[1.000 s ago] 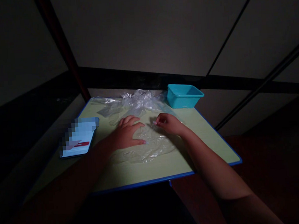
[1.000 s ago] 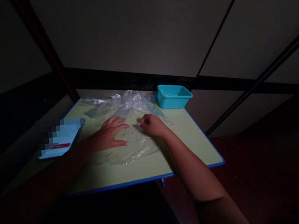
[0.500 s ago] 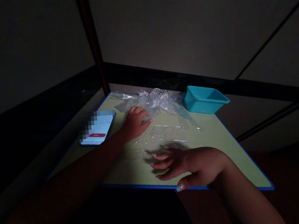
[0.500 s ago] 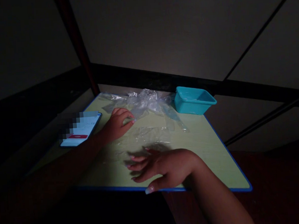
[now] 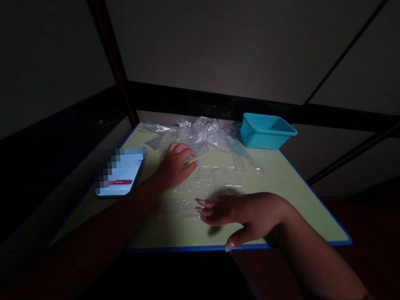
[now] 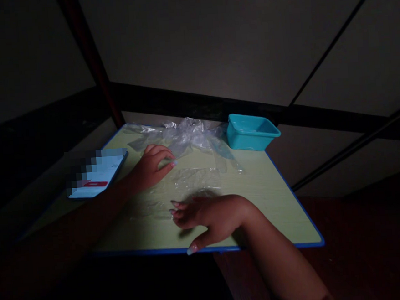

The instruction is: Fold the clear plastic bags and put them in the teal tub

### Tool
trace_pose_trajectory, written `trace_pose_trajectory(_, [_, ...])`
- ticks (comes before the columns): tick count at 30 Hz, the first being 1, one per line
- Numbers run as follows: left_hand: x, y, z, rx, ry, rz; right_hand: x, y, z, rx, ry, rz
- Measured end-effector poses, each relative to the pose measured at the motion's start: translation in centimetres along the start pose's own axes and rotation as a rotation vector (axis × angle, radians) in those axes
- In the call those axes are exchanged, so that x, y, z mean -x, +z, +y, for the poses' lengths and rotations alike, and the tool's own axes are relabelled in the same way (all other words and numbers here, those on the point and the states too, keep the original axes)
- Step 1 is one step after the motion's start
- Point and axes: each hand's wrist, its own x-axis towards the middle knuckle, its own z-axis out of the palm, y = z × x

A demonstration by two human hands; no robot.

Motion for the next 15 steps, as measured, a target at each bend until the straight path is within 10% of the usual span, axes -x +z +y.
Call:
trace_pose_trajectory(7, [-0.3, -0.7, 0.9, 0.186, 0.042, -0.054, -0.5, -0.7, 0.2, -0.067, -0.01, -0.02])
trace_pose_trajectory(15, [0.2, -1.5, 2.2, 0.382, 0.096, -0.527, -0.4, -1.8, 2.1, -0.304, 0.086, 0.063])
